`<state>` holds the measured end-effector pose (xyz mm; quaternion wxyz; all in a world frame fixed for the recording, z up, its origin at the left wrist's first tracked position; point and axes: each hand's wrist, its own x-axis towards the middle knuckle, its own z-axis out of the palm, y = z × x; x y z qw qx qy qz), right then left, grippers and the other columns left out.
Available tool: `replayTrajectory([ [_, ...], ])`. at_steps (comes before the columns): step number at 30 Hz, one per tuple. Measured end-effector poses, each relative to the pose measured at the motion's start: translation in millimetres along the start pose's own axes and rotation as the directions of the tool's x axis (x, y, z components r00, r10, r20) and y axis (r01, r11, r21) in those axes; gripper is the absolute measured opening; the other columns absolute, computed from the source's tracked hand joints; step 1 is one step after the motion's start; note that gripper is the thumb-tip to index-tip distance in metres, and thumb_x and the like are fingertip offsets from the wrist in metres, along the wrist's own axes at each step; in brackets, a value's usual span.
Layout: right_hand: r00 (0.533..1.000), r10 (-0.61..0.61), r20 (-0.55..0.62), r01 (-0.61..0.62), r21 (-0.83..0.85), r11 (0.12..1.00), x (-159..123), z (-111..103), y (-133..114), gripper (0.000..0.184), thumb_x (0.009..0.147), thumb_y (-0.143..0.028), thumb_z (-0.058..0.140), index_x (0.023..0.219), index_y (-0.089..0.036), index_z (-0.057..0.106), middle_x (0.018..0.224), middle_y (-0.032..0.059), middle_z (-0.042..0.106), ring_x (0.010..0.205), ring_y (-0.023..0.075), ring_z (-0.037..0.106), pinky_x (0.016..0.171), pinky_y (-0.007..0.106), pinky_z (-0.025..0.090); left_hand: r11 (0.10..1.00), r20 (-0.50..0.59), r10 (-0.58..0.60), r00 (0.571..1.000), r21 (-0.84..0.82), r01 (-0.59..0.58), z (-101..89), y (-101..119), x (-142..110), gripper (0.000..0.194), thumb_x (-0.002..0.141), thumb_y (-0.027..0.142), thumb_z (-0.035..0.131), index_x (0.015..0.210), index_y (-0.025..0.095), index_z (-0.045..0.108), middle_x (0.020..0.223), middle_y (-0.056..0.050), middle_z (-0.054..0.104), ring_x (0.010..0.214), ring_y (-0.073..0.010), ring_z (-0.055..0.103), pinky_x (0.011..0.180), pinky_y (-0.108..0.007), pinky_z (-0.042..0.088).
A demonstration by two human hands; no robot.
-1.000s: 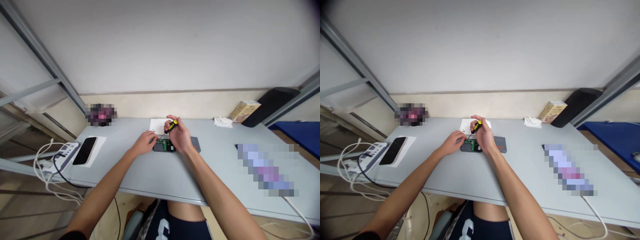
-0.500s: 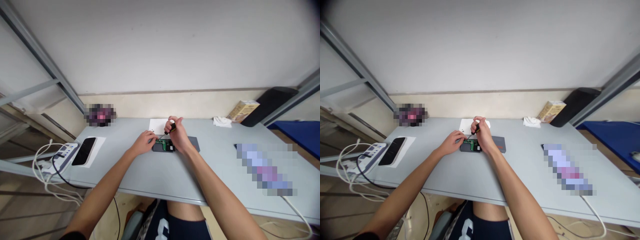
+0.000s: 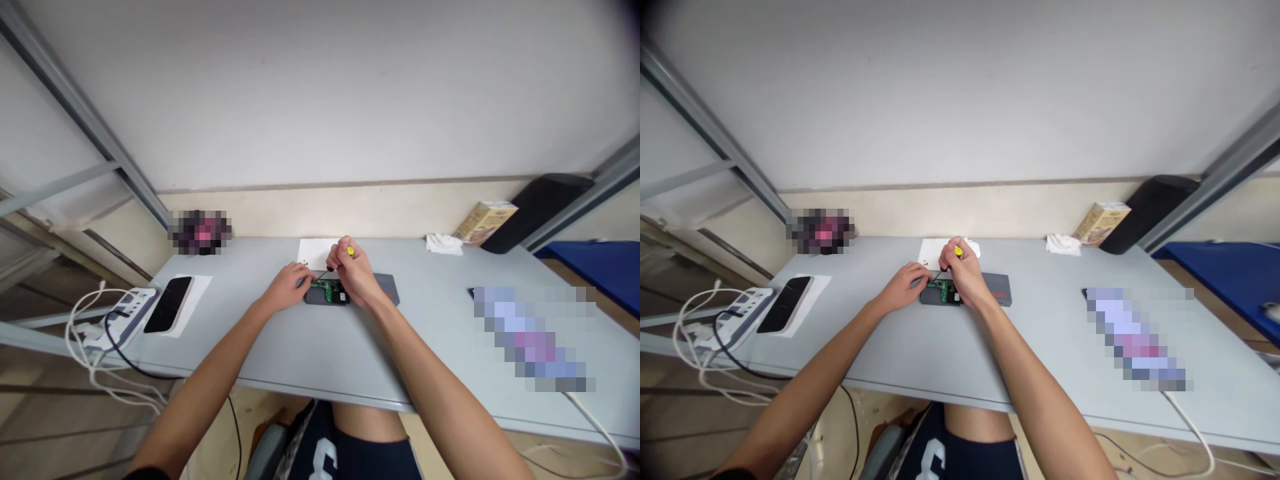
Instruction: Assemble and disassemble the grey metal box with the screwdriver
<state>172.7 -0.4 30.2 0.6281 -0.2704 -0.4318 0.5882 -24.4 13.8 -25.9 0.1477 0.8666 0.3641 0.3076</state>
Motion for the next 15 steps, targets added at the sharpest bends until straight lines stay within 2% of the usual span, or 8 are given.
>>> replayTrajectory([
  [2, 1.0, 0.004, -0.006, -0.003, 0.005, 1.0, 1.3, -0.4, -1.6, 0.046, 0.087, -0.074, 0.066, 0.092, -0.029, 0.06, 0.067, -0.0048, 0.044, 0.063, 0.0157, 0.048, 0.068, 0.032, 0.046, 1.0, 0.003, -0.006, 1.0, -0.002, 0.006, -0.1, -0.1, 0.0, 0.024, 0.103, 0.018, 0.051, 0.1, 0.023, 0.075, 0.1, -0.006, 0.073, 0.098, -0.0223, 0.065, 0.093, -0.039, 0.052],
  [4, 1.0, 0.03, 0.003, -0.03, 0.013, 0.999, 2.1, -1.0, -3.4, 0.043, 0.092, -0.07, 0.059, 0.106, -0.029, 0.067, 0.078, -0.0011, 0.053, 0.074, 0.018, 0.056, 0.076, 0.034, 0.05, 1.0, 0.004, -0.008, 1.0, -0.004, 0.008, -0.2, -0.5, -0.2, 0.024, 0.102, 0.018, 0.052, 0.1, 0.023, 0.075, 0.1, -0.006, 0.073, 0.097, -0.022, 0.065, 0.093, -0.039, 0.052],
  [6, 0.999, 0.039, 0.007, -0.039, -0.003, 0.999, 2.1, -1.5, -4.5, 0.039, 0.09, -0.062, 0.065, 0.107, -0.028, 0.07, 0.088, 0.0013, 0.061, 0.086, 0.0193, 0.06, 0.084, 0.035, 0.05, 1.0, 0.0, -0.004, 1.0, -0.005, 0.004, -0.2, -1.2, -0.4, 0.025, 0.102, 0.018, 0.052, 0.101, 0.022, 0.076, 0.1, -0.006, 0.073, 0.096, -0.0219, 0.064, 0.092, -0.039, 0.052],
  [9, 0.999, 0.027, 0.017, -0.026, -0.032, 0.999, 0.4, -1.2, -4.1, 0.034, 0.079, -0.055, 0.082, 0.096, -0.028, 0.07, 0.096, 0.0023, 0.067, 0.097, 0.0205, 0.064, 0.089, 0.035, 0.049, 1.0, -0.008, 0.004, 1.0, -0.008, -0.004, 0.4, -2.5, -0.7, 0.024, 0.101, 0.017, 0.053, 0.103, 0.022, 0.077, 0.1, -0.006, 0.073, 0.096, -0.0217, 0.064, 0.091, -0.038, 0.052],
  [12, 0.998, 0.055, 0.035, -0.055, -0.004, 0.998, -1.7, 0.0, -2.0, 0.04, 0.072, -0.05, 0.091, 0.089, -0.028, 0.061, 0.092, -0.0009, 0.066, 0.09, 0.0187, 0.065, 0.086, 0.033, 0.049, 1.0, -0.008, 0.001, 1.0, -0.003, -0.001, 1.3, -3.5, -1.0, 0.024, 0.101, 0.016, 0.054, 0.106, 0.023, 0.077, 0.101, -0.006, 0.073, 0.096, -0.0214, 0.064, 0.092, -0.037, 0.052],
  [15, 0.998, 0.048, 0.05, -0.046, -0.042, 0.998, -2.2, 0.3, 2.3, 0.042, 0.077, -0.056, 0.087, 0.092, -0.029, 0.058, 0.08, -0.0042, 0.06, 0.077, 0.0157, 0.06, 0.077, 0.03, 0.046, 1.0, 0.002, 0.0, 1.0, 0.009, 0.0, 1.6, -4.1, -1.0, 0.024, 0.1, 0.016, 0.054, 0.106, 0.023, 0.076, 0.102, -0.006, 0.073, 0.096, -0.0214, 0.064, 0.092, -0.038, 0.052],
])
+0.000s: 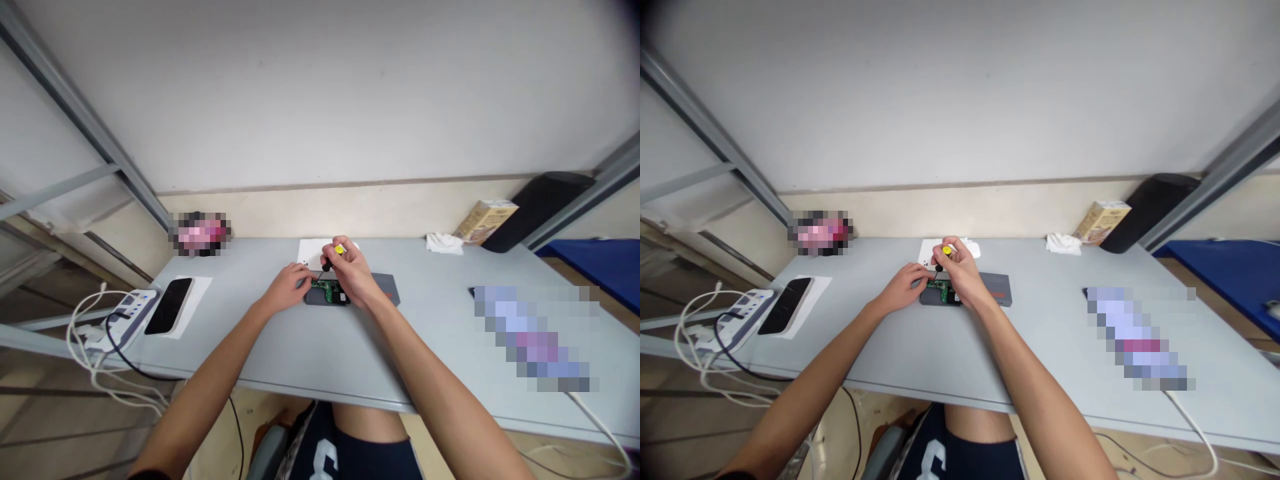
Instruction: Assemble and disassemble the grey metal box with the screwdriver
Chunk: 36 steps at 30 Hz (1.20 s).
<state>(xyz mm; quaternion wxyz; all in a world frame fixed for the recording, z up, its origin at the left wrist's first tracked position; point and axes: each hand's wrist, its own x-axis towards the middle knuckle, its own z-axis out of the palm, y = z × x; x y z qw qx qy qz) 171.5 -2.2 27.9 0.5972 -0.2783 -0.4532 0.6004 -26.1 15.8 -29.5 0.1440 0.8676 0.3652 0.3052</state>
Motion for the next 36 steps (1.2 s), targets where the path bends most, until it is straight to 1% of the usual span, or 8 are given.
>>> replayTrajectory([
  [4, 0.996, -0.081, -0.024, 0.078, -0.11, 0.991, 1.8, 0.1, 5.1, 0.045, 0.09, -0.069, 0.067, 0.11, -0.029, 0.066, 0.074, -0.0042, 0.05, 0.071, 0.0155, 0.053, 0.072, 0.03, 0.043, 1.0, 0.013, -0.003, 1.0, 0.0, 0.003, -0.5, -0.1, 0.2, 0.022, 0.101, 0.016, 0.053, 0.104, 0.022, 0.074, 0.102, -0.005, 0.074, 0.096, -0.0216, 0.064, 0.092, -0.038, 0.052],
  [8, 0.998, -0.027, -0.061, 0.028, 0.021, 0.999, 2.8, 2.4, 1.9, 0.053, 0.093, -0.074, 0.057, 0.12, -0.03, 0.069, 0.081, -0.0016, 0.054, 0.072, 0.0163, 0.053, 0.072, 0.032, 0.045, 1.0, 0.017, -0.004, 1.0, -0.011, 0.004, -1.2, 0.5, -0.1, 0.021, 0.101, 0.017, 0.053, 0.103, 0.022, 0.073, 0.103, -0.006, 0.073, 0.096, -0.0217, 0.063, 0.093, -0.039, 0.052],
  [14, 0.994, -0.004, -0.107, 0.005, 0.008, 1.0, 0.3, 4.9, -4.8, 0.039, 0.078, -0.061, 0.083, 0.084, -0.026, 0.068, 0.086, 0.0005, 0.063, 0.082, 0.017, 0.058, 0.078, 0.031, 0.046, 1.0, -0.001, 0.01, 1.0, -0.016, -0.01, -0.5, 0.6, -0.2, 0.024, 0.102, 0.017, 0.052, 0.104, 0.022, 0.075, 0.101, -0.006, 0.073, 0.097, -0.0217, 0.063, 0.092, -0.038, 0.052],
  [19, 0.995, -0.01, -0.097, 0.016, 0.056, 0.998, -0.7, 4.4, -1.2, 0.047, 0.076, -0.058, 0.087, 0.081, -0.026, 0.054, 0.072, -0.0051, 0.057, 0.073, 0.0148, 0.058, 0.076, 0.03, 0.045, 1.0, -0.008, 0.003, 1.0, -0.017, -0.003, 0.7, -0.1, -0.7, 0.024, 0.101, 0.017, 0.052, 0.106, 0.023, 0.076, 0.103, -0.007, 0.072, 0.098, -0.0215, 0.064, 0.092, -0.038, 0.052],
  [23, 0.99, -0.088, -0.113, 0.084, -0.036, 0.996, 0.5, 5.1, 2.3, 0.046, 0.088, -0.073, 0.067, 0.092, -0.028, 0.063, 0.07, -0.0041, 0.049, 0.069, 0.0156, 0.052, 0.071, 0.031, 0.044, 1.0, 0.009, -0.014, 1.0, -0.016, 0.014, -1.5, 3.0, -0.8, 0.024, 0.101, 0.017, 0.051, 0.106, 0.022, 0.074, 0.105, -0.007, 0.072, 0.101, -0.022, 0.064, 0.095, -0.039, 0.052],
  [26, 0.994, -0.069, -0.088, 0.067, -0.025, 0.997, 0.0, 5.5, 0.3, 0.049, 0.095, -0.073, 0.053, 0.11, -0.03, 0.07, 0.08, -0.0008, 0.054, 0.074, 0.0178, 0.055, 0.075, 0.033, 0.047, 1.0, 0.027, -0.025, 0.999, 0.0, 0.025, -3.2, 4.6, -0.2, 0.023, 0.101, 0.018, 0.051, 0.104, 0.022, 0.073, 0.103, -0.006, 0.071, 0.099, -0.022, 0.063, 0.094, -0.039, 0.052],
  [33, 0.998, -0.058, -0.024, 0.055, -0.114, 0.992, -2.3, 2.7, 1.3, 0.035, 0.084, -0.055, 0.081, 0.088, -0.026, 0.063, 0.094, 0.0008, 0.069, 0.089, 0.0175, 0.064, 0.085, 0.032, 0.048, 1.0, 0.01, -0.013, 1.0, -0.01, 0.013, -1.2, 1.5, 0.0, 0.025, 0.101, 0.018, 0.052, 0.107, 0.023, 0.075, 0.106, -0.007, 0.07, 0.102, -0.0216, 0.064, 0.098, -0.039, 0.053],
  [36, 0.995, -0.074, -0.061, 0.068, -0.095, 0.993, -2.4, 4.8, 2.5, 0.044, 0.082, -0.059, 0.082, 0.085, -0.027, 0.052, 0.075, -0.0039, 0.064, 0.075, 0.0159, 0.062, 0.075, 0.03, 0.047, 1.0, 0.004, -0.006, 1.0, -0.02, 0.006, -0.7, 0.9, -0.2, 0.026, 0.102, 0.018, 0.052, 0.108, 0.023, 0.076, 0.106, -0.007, 0.07, 0.102, -0.0214, 0.065, 0.097, -0.039, 0.053],
])
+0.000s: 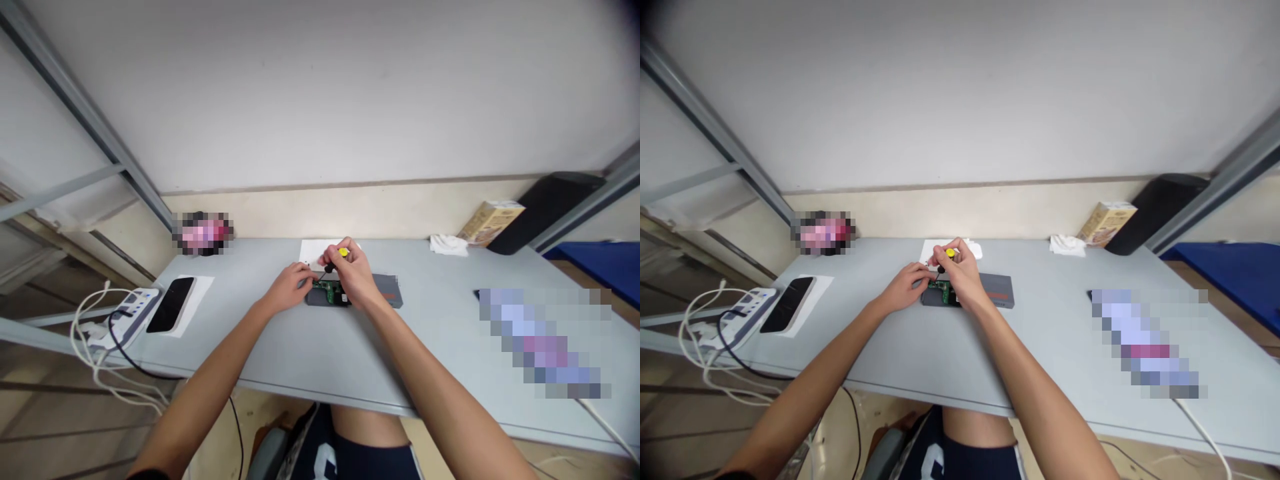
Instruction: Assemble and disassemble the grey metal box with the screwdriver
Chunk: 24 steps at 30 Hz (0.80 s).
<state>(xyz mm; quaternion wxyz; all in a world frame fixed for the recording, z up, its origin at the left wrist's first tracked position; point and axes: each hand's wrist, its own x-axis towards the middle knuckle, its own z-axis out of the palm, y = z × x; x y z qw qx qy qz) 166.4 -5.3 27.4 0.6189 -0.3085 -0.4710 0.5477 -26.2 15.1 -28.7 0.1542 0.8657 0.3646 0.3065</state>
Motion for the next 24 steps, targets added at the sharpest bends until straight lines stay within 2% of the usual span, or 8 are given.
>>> replayTrajectory([
  [3, 0.995, -0.067, -0.075, 0.059, -0.114, 0.992, 0, 2, 0, 0.045, 0.085, -0.066, 0.074, 0.09, -0.028, 0.052, 0.066, -0.0067, 0.053, 0.064, 0.0147, 0.052, 0.065, 0.029, 0.043, 1.0, 0.004, 0.012, 1.0, 0.01, -0.012, -0.3, 1, 0, 0.026, 0.102, 0.018, 0.051, 0.108, 0.022, 0.076, 0.105, -0.007, 0.07, 0.101, -0.0213, 0.064, 0.095, -0.038, 0.053],
  [6, 0.987, -0.126, -0.099, 0.112, -0.137, 0.984, 0, 2, 1, 0.044, 0.094, -0.071, 0.058, 0.108, -0.029, 0.062, 0.077, -0.0031, 0.056, 0.074, 0.0165, 0.055, 0.071, 0.03, 0.046, 0.999, 0.009, 0.021, 1.0, 0.034, -0.021, -1.2, 3, 0, 0.026, 0.103, 0.018, 0.05, 0.107, 0.021, 0.075, 0.105, -0.008, 0.07, 0.1, -0.0218, 0.064, 0.094, -0.038, 0.052],
  [8, 0.988, -0.12, -0.094, 0.108, -0.123, 0.987, 1, 2, 2, 0.045, 0.095, -0.07, 0.056, 0.114, -0.029, 0.066, 0.085, -0.0009, 0.06, 0.082, 0.0176, 0.059, 0.075, 0.031, 0.048, 0.998, 0.025, 0.016, 1.0, 0.057, -0.017, -2.2, 5, 1, 0.025, 0.103, 0.018, 0.048, 0.106, 0.022, 0.073, 0.104, -0.007, 0.07, 0.1, -0.0223, 0.063, 0.094, -0.039, 0.052],
  [11, 0.989, -0.117, -0.087, 0.104, -0.138, 0.985, 2, 2, 2, 0.041, 0.09, -0.066, 0.068, 0.098, -0.026, 0.067, 0.089, 0.0015, 0.066, 0.087, 0.0184, 0.063, 0.081, 0.033, 0.049, 0.996, 0.055, 0.006, 0.998, 0.083, -0.011, -4.1, 9, 2, 0.025, 0.104, 0.019, 0.046, 0.104, 0.022, 0.071, 0.102, -0.007, 0.069, 0.099, -0.0233, 0.062, 0.094, -0.04, 0.052],
  [13, 0.989, -0.127, -0.075, 0.118, -0.112, 0.987, 2, 2, 3, 0.042, 0.085, -0.065, 0.074, 0.089, -0.026, 0.059, 0.086, 0.0015, 0.069, 0.085, 0.0183, 0.064, 0.081, 0.033, 0.05, 0.996, 0.066, 0.004, 0.998, 0.092, -0.01, -5.1, 10, 2, 0.024, 0.104, 0.019, 0.046, 0.103, 0.022, 0.07, 0.102, -0.007, 0.069, 0.099, -0.0238, 0.062, 0.094, -0.041, 0.052],
  [18, 0.986, -0.143, -0.087, 0.129, -0.142, 0.981, 2, -2, 6, 0.049, 0.085, -0.069, 0.073, 0.084, -0.027, 0.048, 0.065, -0.0053, 0.056, 0.065, 0.0154, 0.056, 0.068, 0.031, 0.046, 0.996, 0.077, -0.001, 0.997, 0.089, -0.006, -5.7, 12, 2, 0.026, 0.103, 0.018, 0.045, 0.104, 0.022, 0.07, 0.104, -0.008, 0.068, 0.102, -0.0244, 0.063, 0.095, -0.041, 0.053],
  [22, 0.985, -0.156, -0.073, 0.14, -0.186, 0.973, 4, -6, 4, 0.047, 0.096, -0.073, 0.052, 0.106, -0.028, 0.063, 0.079, -0.0014, 0.059, 0.077, 0.0171, 0.059, 0.077, 0.033, 0.049, 0.997, 0.081, -0.003, 0.997, 0.074, -0.003, -4.9, 12, 1, 0.028, 0.104, 0.017, 0.043, 0.107, 0.022, 0.071, 0.106, -0.009, 0.067, 0.102, -0.0236, 0.064, 0.094, -0.039, 0.053],
  [24, 0.989, -0.149, -0.013, 0.142, -0.229, 0.963, 5, -8, 2, 0.043, 0.095, -0.067, 0.058, 0.116, -0.029, 0.066, 0.09, 0.0005, 0.062, 0.086, 0.0183, 0.062, 0.083, 0.034, 0.051, 0.997, 0.079, 0.001, 0.997, 0.078, -0.007, -4.4, 13, 1, 0.029, 0.104, 0.018, 0.043, 0.108, 0.021, 0.071, 0.106, -0.009, 0.066, 0.102, -0.0234, 0.064, 0.094, -0.039, 0.054],
])
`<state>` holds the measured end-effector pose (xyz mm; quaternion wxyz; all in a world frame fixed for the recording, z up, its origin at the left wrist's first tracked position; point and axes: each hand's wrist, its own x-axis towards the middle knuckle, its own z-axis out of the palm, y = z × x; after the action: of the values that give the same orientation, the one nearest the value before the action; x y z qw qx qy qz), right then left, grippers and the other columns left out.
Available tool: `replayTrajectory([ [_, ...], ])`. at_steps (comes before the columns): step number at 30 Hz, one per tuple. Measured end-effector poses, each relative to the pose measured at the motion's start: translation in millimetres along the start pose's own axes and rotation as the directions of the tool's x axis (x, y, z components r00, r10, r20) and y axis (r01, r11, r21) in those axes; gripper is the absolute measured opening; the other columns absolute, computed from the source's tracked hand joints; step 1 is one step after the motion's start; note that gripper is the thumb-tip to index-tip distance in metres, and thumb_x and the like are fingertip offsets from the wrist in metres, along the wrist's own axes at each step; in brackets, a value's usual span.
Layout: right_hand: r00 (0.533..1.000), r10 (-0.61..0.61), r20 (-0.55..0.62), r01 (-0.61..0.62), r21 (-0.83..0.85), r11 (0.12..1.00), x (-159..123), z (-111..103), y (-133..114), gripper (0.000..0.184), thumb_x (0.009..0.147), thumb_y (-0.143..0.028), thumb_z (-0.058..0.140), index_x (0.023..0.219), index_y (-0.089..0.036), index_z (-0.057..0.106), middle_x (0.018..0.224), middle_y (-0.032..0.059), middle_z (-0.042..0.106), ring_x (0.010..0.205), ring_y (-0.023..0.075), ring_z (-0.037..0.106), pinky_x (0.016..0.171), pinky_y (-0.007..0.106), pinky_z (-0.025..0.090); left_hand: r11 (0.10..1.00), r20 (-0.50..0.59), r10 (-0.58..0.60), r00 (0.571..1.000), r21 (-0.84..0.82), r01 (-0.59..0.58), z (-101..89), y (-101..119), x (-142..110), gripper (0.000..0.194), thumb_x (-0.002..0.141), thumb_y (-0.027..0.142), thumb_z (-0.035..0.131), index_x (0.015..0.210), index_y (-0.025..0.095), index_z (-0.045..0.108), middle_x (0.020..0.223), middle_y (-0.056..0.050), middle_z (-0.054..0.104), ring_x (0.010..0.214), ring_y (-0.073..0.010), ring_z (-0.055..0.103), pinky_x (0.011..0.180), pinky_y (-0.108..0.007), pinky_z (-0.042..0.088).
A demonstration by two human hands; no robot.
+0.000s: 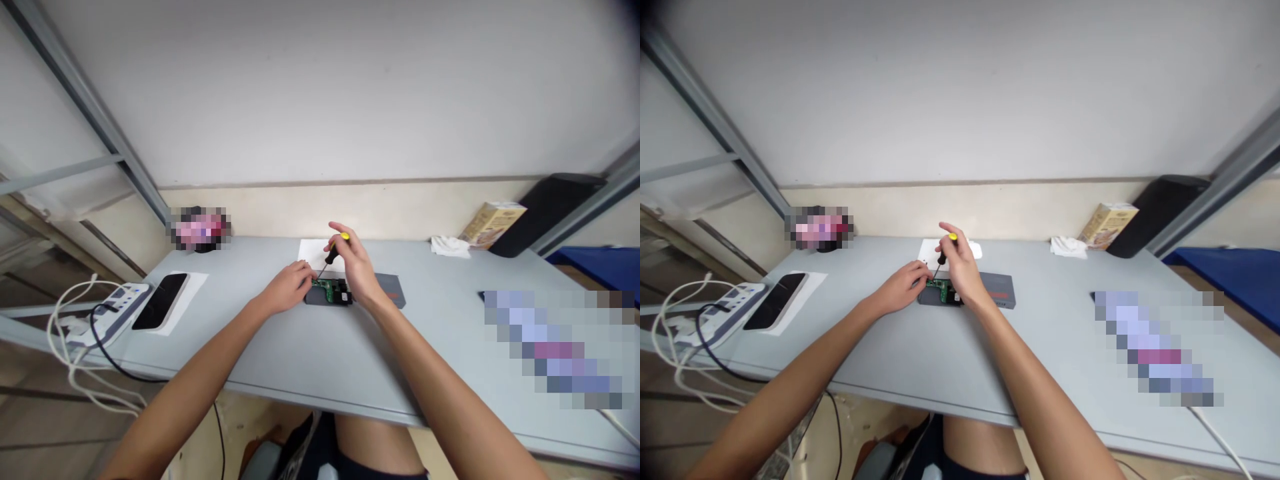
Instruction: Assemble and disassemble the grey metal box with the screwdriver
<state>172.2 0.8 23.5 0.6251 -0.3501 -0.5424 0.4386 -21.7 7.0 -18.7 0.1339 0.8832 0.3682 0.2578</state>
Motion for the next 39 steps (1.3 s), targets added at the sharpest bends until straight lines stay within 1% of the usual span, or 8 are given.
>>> replayTrajectory([
  [5, 0.997, -0.046, 0.062, 0.05, -0.069, 0.996, -1, -2, -4, 0.03, 0.086, -0.051, 0.078, 0.103, -0.027, 0.069, 0.092, 0.0014, 0.066, 0.083, 0.0188, 0.064, 0.08, 0.036, 0.054, 1.0, -0.014, 0.011, 1.0, 0.007, -0.011, -0.8, 1, 0, 0.029, 0.105, 0.019, 0.044, 0.109, 0.022, 0.073, 0.106, -0.009, 0.067, 0.102, -0.0232, 0.064, 0.095, -0.039, 0.054],
  [12, 0.957, -0.225, -0.184, 0.211, -0.092, 0.973, 8, -32, -36, 0.027, 0.09, -0.046, 0.077, 0.112, -0.032, 0.071, 0.091, 0.0015, 0.066, 0.086, 0.0217, 0.07, 0.077, 0.038, 0.055, 1.0, 0.018, 0.014, 1.0, -0.021, -0.014, -5.8, 0, -3, 0.033, 0.11, 0.032, 0.044, 0.114, 0.026, 0.076, 0.11, -0.008, 0.071, 0.107, -0.0238, 0.066, 0.102, -0.043, 0.053],
  [16, 0.952, -0.305, 0.022, 0.286, -0.414, 0.864, 8, -76, -58, 0.028, 0.092, -0.045, 0.074, 0.117, -0.032, 0.076, 0.096, 0.004, 0.066, 0.086, 0.0218, 0.064, 0.083, 0.039, 0.053, 0.999, 0.06, -0.022, 0.998, -0.047, 0.025, -12.1, 2, -6, 0.035, 0.11, 0.037, 0.046, 0.131, 0.027, 0.071, 0.123, -0.01, 0.069, 0.12, -0.0262, 0.063, 0.109, -0.045, 0.049],
  [21, 0.939, 0.116, 0.323, 0.179, -0.749, 0.638, -1, -115, -55, 0.036, 0.088, -0.049, 0.073, 0.12, -0.032, 0.077, 0.109, 0.0093, 0.068, 0.096, 0.0281, 0.066, 0.085, 0.042, 0.053, 0.995, 0.141, -0.071, 0.987, -0.052, 0.079, -21.8, 3, -10, 0.067, 0.091, 0.058, 0.075, 0.149, 0.032, 0.057, 0.137, -0.012, 0.066, 0.127, -0.032, 0.059, 0.11, -0.049, 0.047],
  [24, 0.849, 0.481, 0.22, -0.001, -0.909, 0.418, -5, -122, -41, 0.074, 0.07, -0.046, 0.086, 0.14, -0.033, 0.066, 0.128, 0.0125, 0.063, 0.108, 0.0339, 0.067, 0.092, 0.047, 0.055, 0.996, 0.18, -0.051, 0.982, -0.057, 0.062, -24.7, 4, -11, 0.083, 0.079, 0.055, 0.087, 0.152, 0.035, 0.054, 0.137, -0.01, 0.067, 0.126, -0.033, 0.059, 0.109, -0.049, 0.048],
  [27, 0.796, 0.583, 0.162, 0.014, -0.968, 0.25, -5, -124, -32, 0.09, 0.059, -0.036, 0.09, 0.144, -0.032, 0.062, 0.139, 0.0136, 0.06, 0.125, 0.0416, 0.061, 0.107, 0.056, 0.049, 0.997, 0.189, -0.04, 0.981, -0.056, 0.051, -25.4, 7, -11, 0.081, 0.08, 0.045, 0.089, 0.152, 0.036, 0.054, 0.14, -0.009, 0.066, 0.128, -0.0335, 0.057, 0.11, -0.048, 0.046],
  [34, 0.703, 0.656, 0.274, -0.18, -0.825, 0.536, 0, -134, -47, 0.078, 0.074, -0.053, 0.083, 0.144, -0.027, 0.059, 0.123, 0.012, 0.075, 0.11, 0.033, 0.071, 0.098, 0.046, 0.056, 0.982, 0.211, -0.127, 0.969, -0.112, 0.153, -23.2, 10, -10, 0.076, 0.08, 0.04, 0.087, 0.15, 0.033, 0.058, 0.137, -0.009, 0.065, 0.129, -0.0337, 0.056, 0.113, -0.049, 0.045],
  [39, 0.693, 0.661, 0.289, -0.17, -0.825, 0.539, -1, -121, -49, 0.082, 0.074, -0.062, 0.082, 0.144, -0.025, 0.061, 0.128, 0.0118, 0.074, 0.116, 0.0331, 0.069, 0.101, 0.044, 0.055, 0.971, 0.232, -0.144, 0.962, -0.154, 0.182, -18.5, 16, -7, 0.075, 0.079, 0.04, 0.087, 0.148, 0.032, 0.059, 0.136, -0.01, 0.065, 0.13, -0.0334, 0.055, 0.116, -0.049, 0.042],
])
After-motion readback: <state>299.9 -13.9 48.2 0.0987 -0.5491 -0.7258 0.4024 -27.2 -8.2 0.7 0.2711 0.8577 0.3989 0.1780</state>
